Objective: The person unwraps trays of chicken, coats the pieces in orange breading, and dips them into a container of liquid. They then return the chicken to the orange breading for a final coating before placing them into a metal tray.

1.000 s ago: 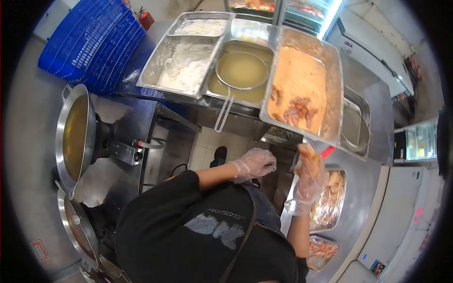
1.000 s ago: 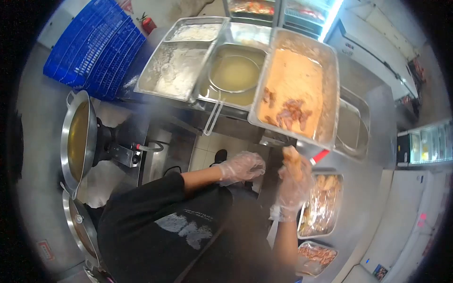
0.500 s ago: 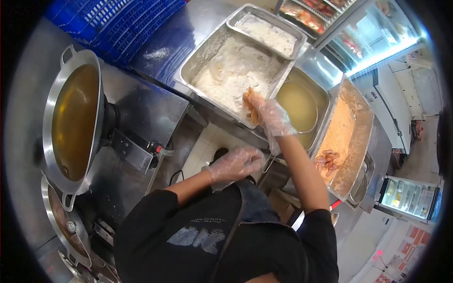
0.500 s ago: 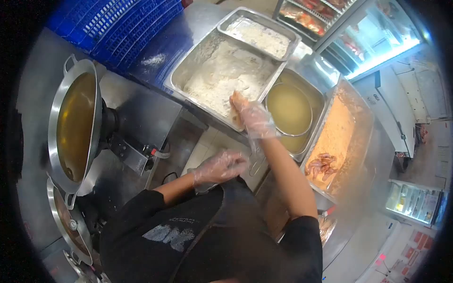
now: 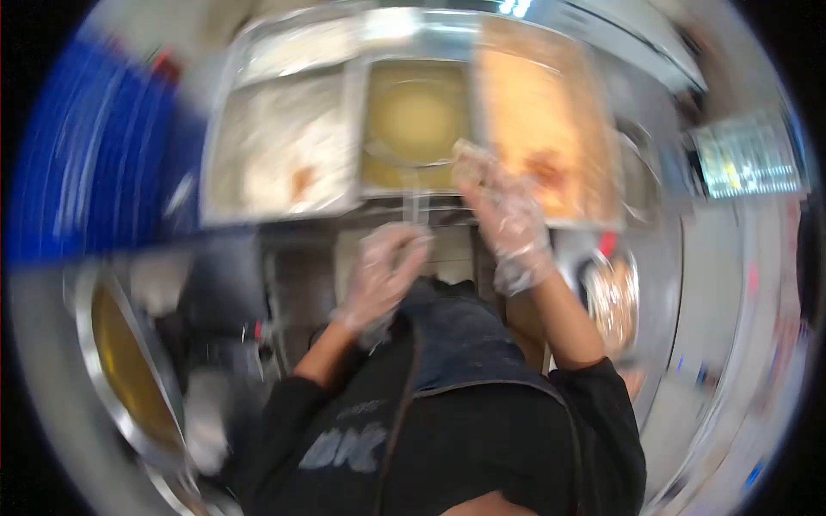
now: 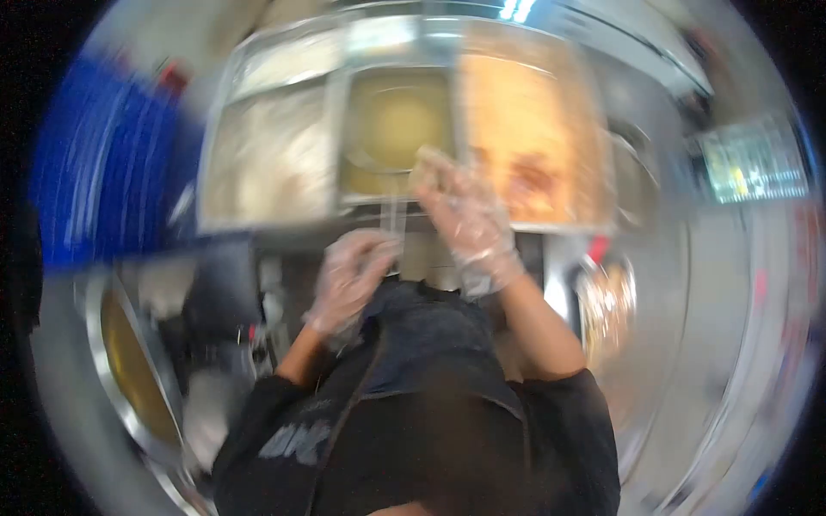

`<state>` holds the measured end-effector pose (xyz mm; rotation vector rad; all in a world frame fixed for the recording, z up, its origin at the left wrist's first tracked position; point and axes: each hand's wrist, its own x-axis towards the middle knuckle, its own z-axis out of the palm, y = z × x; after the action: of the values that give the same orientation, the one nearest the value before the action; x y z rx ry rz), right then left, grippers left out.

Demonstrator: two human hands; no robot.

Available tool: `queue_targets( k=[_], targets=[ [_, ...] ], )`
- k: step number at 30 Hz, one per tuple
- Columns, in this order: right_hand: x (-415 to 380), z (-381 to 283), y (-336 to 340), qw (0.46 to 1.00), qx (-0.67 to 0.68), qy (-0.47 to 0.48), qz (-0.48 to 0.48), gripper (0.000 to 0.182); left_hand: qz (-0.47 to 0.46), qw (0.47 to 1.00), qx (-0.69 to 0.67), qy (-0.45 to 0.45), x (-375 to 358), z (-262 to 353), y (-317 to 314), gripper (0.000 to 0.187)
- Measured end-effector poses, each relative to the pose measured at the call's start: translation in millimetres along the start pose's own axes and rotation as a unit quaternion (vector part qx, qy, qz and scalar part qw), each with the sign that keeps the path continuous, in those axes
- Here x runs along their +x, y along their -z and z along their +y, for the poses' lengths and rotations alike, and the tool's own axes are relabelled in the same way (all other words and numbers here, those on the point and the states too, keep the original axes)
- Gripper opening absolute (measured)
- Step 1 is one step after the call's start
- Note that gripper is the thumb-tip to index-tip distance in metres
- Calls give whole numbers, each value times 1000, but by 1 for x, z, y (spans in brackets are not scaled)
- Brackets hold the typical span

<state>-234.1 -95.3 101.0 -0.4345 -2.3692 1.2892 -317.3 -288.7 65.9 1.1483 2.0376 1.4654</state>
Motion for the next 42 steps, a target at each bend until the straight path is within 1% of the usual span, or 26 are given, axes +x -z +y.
queue_targets(
  k=[3,6,8,10,11,12,13,14,15,16,18,20,22,23,27,29,30,31,32,33,35,36,38,39,40,42],
  targets=[
    [-113,48,85,952,-159,-228,130,26,-56,998,-15,-19,16,25,-52,17],
    [-263,116,101,877,-167,-326,312,28,-115,987,-110,37,27,38,-124,16],
    [-350,142,97,807,-371,-285,360,27,-166,975,-143,28,42,49,-148,18],
    [-387,154,113,756,-381,-374,378,26,-269,960,-71,-24,51,56,-210,18],
    [-399,154,122,710,-397,-443,377,26,-284,957,-55,-33,52,66,-237,19],
    [-408,158,125,703,-392,-453,384,26,-317,944,-2,-88,52,77,-262,19],
    [-409,166,130,733,-359,-457,354,27,-346,926,52,-140,53,89,-286,19],
    [-406,172,134,762,-324,-459,322,28,-370,920,28,-129,49,94,-313,20],
    [-401,176,144,762,-283,-518,265,34,-392,912,3,-120,45,98,-341,22],
    [-397,181,143,759,-277,-523,273,34,-392,905,13,-162,39,89,-369,22],
    [-393,197,142,646,-472,-441,407,39,-425,878,44,-213,30,71,-421,25],
    [-388,208,148,615,-521,-424,412,43,-461,857,70,-221,21,67,-455,28],
    [-373,197,165,703,-227,-599,308,41,-252,867,173,-393,11,59,-477,40],
    [-379,208,168,745,-275,-560,238,44,-277,849,255,-371,11,41,-486,58],
    [-373,224,182,741,-234,-566,275,40,-290,852,253,-355,17,34,-492,68],
    [-369,223,176,554,-575,-433,419,39,-295,849,273,-344,15,28,-493,73],
    [-370,222,179,557,-573,-434,415,39,-296,849,275,-339,14,29,-493,73],
    [-369,223,188,663,-386,-567,300,38,-301,853,265,-334,14,29,-495,74],
    [-368,227,191,716,-168,-659,160,37,-307,856,256,-329,15,28,-496,74],
    [-373,233,188,718,-161,-660,154,37,-311,854,262,-323,16,27,-495,74],
    [-393,242,180,785,-176,-573,155,37,-301,858,255,-328,13,26,-496,75],
    [-397,241,174,786,-174,-574,153,37,-303,858,257,-326,10,24,-495,75],
    [-399,238,166,780,-382,-448,213,36,-288,865,229,-341,14,21,-498,75],
    [-398,235,161,795,-349,-402,291,35,-286,866,233,-339,15,22,-496,75],
    [-398,230,153,797,-348,-400,289,35,-295,863,239,-334,15,22,-494,76],
    [-400,218,146,749,-364,-395,388,27,-304,860,241,-331,14,23,-496,77]
  ],
)
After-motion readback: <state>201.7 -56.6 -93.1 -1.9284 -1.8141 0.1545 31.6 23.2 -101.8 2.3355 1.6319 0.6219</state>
